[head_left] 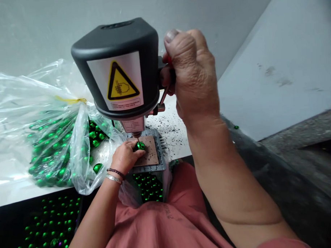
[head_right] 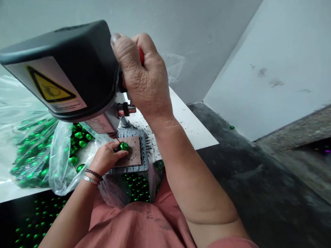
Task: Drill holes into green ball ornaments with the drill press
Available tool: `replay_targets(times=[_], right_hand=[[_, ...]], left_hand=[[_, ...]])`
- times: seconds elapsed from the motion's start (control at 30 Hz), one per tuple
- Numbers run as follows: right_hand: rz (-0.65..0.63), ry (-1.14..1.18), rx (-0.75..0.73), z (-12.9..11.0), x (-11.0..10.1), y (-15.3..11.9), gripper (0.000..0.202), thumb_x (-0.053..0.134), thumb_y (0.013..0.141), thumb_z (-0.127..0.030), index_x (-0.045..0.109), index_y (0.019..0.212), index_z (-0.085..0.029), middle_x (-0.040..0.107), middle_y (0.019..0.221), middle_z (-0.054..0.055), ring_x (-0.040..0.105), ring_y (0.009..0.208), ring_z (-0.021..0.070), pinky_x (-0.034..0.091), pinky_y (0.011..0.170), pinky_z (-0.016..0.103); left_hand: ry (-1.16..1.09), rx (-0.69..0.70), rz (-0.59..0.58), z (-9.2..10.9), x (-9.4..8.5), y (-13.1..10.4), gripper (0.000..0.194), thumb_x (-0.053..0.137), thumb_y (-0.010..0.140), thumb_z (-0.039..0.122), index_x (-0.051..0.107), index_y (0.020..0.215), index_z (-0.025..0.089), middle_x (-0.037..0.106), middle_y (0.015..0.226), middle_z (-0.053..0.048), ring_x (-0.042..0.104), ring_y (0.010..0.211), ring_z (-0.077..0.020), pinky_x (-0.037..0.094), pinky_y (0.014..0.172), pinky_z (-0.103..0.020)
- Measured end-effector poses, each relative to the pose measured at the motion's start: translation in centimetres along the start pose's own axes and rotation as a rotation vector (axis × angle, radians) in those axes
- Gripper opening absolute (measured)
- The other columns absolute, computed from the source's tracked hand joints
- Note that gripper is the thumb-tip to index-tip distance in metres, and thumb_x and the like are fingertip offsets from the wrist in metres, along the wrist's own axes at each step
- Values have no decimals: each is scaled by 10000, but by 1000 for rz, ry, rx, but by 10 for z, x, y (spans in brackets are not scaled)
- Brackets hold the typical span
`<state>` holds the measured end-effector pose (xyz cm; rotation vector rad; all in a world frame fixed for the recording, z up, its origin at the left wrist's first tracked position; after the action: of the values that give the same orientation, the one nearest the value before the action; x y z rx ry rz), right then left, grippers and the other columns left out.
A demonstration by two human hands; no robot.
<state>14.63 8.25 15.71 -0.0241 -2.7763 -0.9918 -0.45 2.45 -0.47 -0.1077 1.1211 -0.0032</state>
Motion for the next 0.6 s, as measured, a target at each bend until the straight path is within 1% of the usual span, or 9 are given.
replay_targets(times=[0.07,0.17,0.23,0.3,0.4,0.47,0.53,0.6], right_hand=[[8,1,-5,-5,0,-5,286,442,830,-268,257,620,-206,234,544,-60,357,464,38,269,450,196],[-6,-69,-21,-16,-6,-20,252,444,819,-252,296,620,-209,270,524,-56,374,470,52,262,447,214],[-20,-178,-2,-23,-13,-31,209,432,809,-219,347,618,-213,333,534,-44,382,489,65,274,458,233],[-70,-261,34,-27,-18,-42,189,433,796,-183,394,616,-220,382,554,-38,375,510,72,293,475,242],[-95,-289,96,-30,-20,-54,205,430,787,-147,402,595,-214,378,563,-37,376,535,65,299,504,238],[-43,-300,119,-31,-18,-58,244,432,814,-206,368,579,-202,334,548,-39,371,525,53,293,514,232],[26,-347,105,-32,-15,-60,309,431,837,-300,349,558,-195,299,529,-42,351,503,47,286,517,234],[40,-399,74,-32,-13,-62,357,413,848,-370,373,541,-193,295,511,-42,335,488,50,285,509,240]], left_hand=[[8,2,0,2,-1,-1,270,590,739,423,667,915,232,664,997,-45,592,923,-198,437,817,-288],[37,6,1,3,-2,-2,263,574,751,423,659,908,229,658,982,-50,593,897,-197,431,795,-287],[70,1,-9,4,-2,-3,265,563,759,423,654,914,228,656,948,-54,597,850,-196,428,760,-286],[95,1,-18,5,-2,-4,269,551,768,427,649,923,229,652,913,-52,596,807,-191,420,723,-280],[111,5,-21,5,-3,-5,275,538,779,434,641,932,230,647,882,-46,592,783,-179,407,692,-262],[123,5,-21,6,-3,-6,279,533,784,437,638,940,231,648,869,-45,592,775,-177,401,681,-258],[132,5,-17,6,-3,-6,281,530,787,438,635,950,234,650,863,-47,594,773,-184,398,673,-263],[139,-2,-15,7,-3,-7,288,529,786,442,634,954,232,651,857,-52,595,775,-194,396,668,-269]])
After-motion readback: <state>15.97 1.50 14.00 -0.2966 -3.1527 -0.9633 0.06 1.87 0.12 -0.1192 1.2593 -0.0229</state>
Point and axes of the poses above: each hand's wrist, its own y-axis towards the middle knuckle, its own x-axis out of the palm, z = x × y, the point moved 2 cm from there along y, towards the middle knuckle
